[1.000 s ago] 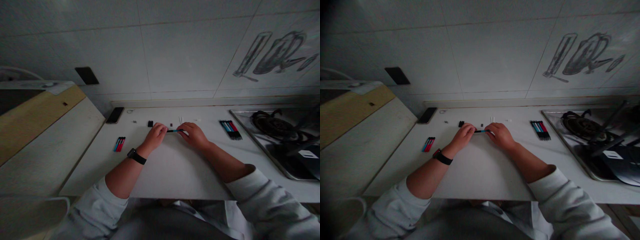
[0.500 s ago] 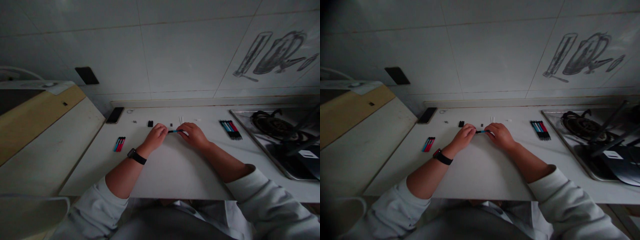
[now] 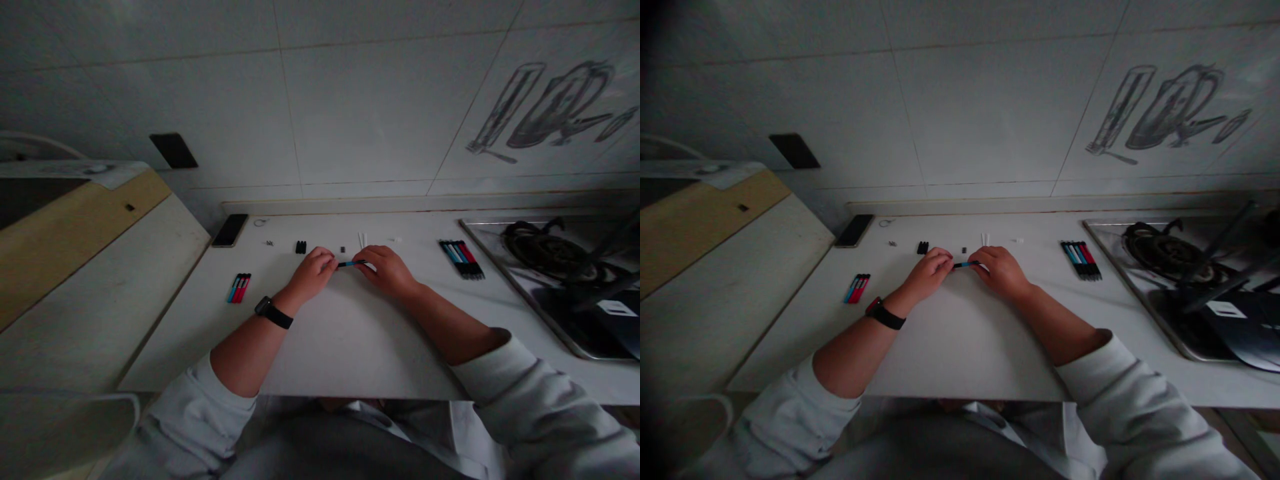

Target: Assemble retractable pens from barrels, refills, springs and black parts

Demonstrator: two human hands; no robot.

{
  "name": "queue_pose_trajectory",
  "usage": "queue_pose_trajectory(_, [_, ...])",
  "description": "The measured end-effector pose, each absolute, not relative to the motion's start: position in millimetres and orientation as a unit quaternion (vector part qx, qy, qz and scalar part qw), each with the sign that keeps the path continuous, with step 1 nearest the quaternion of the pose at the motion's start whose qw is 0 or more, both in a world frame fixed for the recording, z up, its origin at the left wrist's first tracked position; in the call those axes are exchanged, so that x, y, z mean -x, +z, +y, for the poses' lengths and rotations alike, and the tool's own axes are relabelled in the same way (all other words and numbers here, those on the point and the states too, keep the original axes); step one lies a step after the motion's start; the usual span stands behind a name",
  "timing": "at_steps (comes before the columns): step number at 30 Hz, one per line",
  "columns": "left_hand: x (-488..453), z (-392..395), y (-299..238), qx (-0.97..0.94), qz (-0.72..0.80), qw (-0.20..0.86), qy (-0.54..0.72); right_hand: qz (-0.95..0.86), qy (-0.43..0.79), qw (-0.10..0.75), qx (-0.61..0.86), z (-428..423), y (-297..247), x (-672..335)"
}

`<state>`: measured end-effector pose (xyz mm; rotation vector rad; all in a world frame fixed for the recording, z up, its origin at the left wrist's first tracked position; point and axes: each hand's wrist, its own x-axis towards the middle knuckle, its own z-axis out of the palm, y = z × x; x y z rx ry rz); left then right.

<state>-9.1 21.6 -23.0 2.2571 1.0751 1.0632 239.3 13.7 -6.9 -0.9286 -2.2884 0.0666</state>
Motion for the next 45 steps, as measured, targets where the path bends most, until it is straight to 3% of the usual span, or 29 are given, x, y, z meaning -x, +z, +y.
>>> queue_pose_trajectory(24, [10,21,-21,-0.805,0.393,0.213,0.39,-0.858,0.031,0.338,0.385,15,-6,-242])
queue_pose_trajectory(27, [11,22,-23,-0.799,0.396,0.209,0.402,-0.801,0.084,0.405,0.432,19,-7,-243])
queue_pose_trajectory(34, [8,14,-17,-0.819,0.366,0.233,0.375,-0.624,0.405,0.525,0.413,27,-7,-238])
queue_pose_trajectory(45, [8,11,-12,-0.82,0.381,0.247,0.347,-0.577,0.461,0.549,0.392,25,0,-238])
